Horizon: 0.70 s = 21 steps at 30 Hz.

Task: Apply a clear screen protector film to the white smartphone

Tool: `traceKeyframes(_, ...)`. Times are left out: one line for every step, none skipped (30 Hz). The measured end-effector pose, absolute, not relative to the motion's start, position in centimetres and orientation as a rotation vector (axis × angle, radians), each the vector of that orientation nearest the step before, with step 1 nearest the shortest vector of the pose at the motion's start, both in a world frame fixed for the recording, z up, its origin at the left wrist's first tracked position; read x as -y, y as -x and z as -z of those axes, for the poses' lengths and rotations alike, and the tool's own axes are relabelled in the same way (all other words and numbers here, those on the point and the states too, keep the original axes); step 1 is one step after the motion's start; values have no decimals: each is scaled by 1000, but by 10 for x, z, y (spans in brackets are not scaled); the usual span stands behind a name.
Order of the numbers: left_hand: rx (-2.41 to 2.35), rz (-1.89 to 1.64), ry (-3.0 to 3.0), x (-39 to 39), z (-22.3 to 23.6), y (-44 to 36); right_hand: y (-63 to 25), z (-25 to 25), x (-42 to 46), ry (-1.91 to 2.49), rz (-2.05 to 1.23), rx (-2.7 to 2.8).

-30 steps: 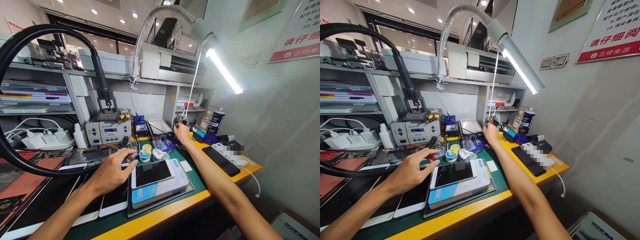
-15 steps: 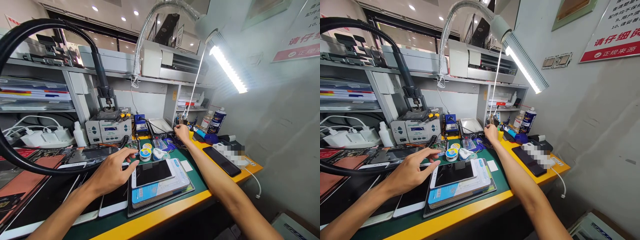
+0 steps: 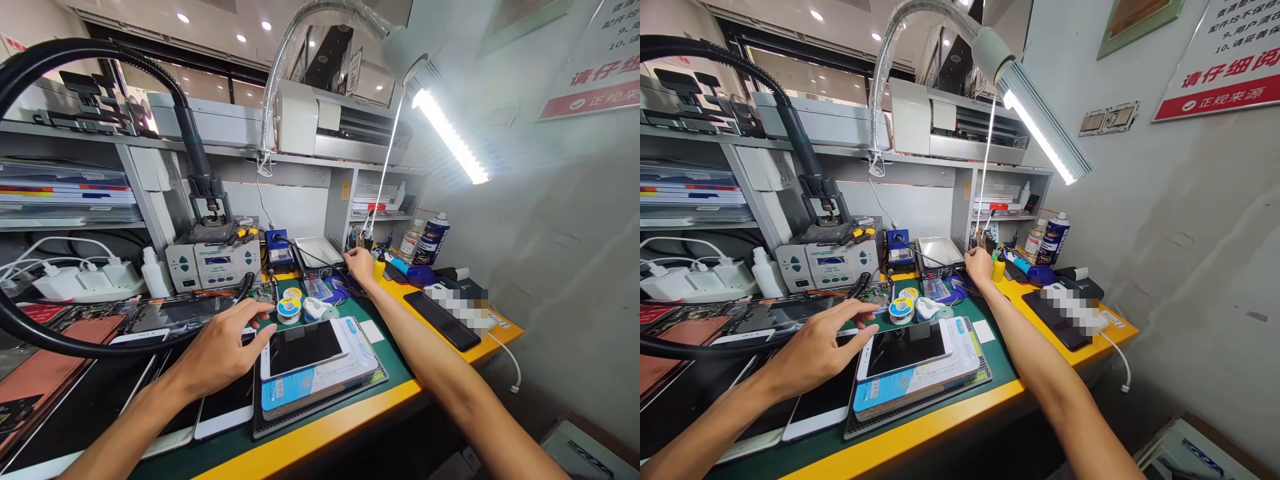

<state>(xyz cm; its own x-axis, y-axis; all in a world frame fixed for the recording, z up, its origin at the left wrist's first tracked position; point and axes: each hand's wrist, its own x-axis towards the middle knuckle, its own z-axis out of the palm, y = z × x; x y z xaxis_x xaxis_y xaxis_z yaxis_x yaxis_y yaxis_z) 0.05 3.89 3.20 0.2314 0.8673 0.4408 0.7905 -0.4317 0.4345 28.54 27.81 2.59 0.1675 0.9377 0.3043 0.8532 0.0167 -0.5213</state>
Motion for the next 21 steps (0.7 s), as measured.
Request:
traceKeyframes(-1606, -976, -2370, -39, -32, -1, -285, -26, -278, 1846, -185, 1692)
traceKeyframes(-1607, -975, -2371, -39, -32, -1, -285, -26, -278, 1849, -190, 1691)
traceKeyframes(-1607, -972, -2372, -38, -33, -1, -285, -25, -279, 1852, -193, 1689)
traceKeyframes(-1607, -967, -2374, -38, -33, -1, -285, -25, -279, 1855, -195, 1687)
traceKeyframes(-1605, -964, -2376, -38, -33, -1, -285, -24, -279, 1857, -193, 1684)
traceKeyframes(-1604, -958, -2377, -38, -33, -1, -285, -23, -280, 1858, -191, 1681)
traceKeyframes(-1603, -955, -2375, -39, -32, -1, -285, -22, -280, 1858, -186, 1676)
traceKeyframes(-1603, -949, -2371, -39, -32, 0, -284, -21, -280, 1857, -181, 1671)
traceKeyframes(-1602, -945, -2366, -39, -32, 0, -284, -20, -280, 1855, -176, 1666)
traceKeyframes(-1604, -941, -2361, -39, -32, 0, -284, -20, -280, 1850, -172, 1661)
traceKeyframes(-1605, -938, -2356, -39, -32, 0, -284, -19, -280, 1845, -169, 1655)
traceKeyframes(-1604, -935, -2355, -39, -31, 0, -284, -19, -279, 1839, -167, 1647)
traceKeyframes(-1602, -934, -2355, -39, -31, 0, -283, -19, -279, 1832, -165, 1638)
traceKeyframes(-1598, -935, -2355, -39, -31, 0, -283, -19, -278, 1824, -164, 1628)
traceKeyframes(-1594, -940, -2355, -39, -31, 0, -283, -20, -277, 1815, -164, 1616)
traceKeyframes(-1591, -944, -2355, -39, -31, 0, -283, -20, -276, 1804, -163, 1603)
traceKeyframes(-1588, -948, -2355, -39, -31, -1, -283, -21, -275, 1790, -163, 1591)
traceKeyframes(-1586, -952, -2355, -39, -31, -1, -283, -22, -274, 1774, -163, 1578)
traceKeyframes(-1584, -954, -2358, -39, -31, -1, -283, -23, -273, 1755, -165, 1565)
traceKeyframes(-1583, -955, -2362, -39, -31, -1, -283, -24, -271, 1734, -166, 1551)
traceKeyframes(-1582, -955, -2368, -39, -31, -1, -283, -25, -270, 1712, -169, 1537)
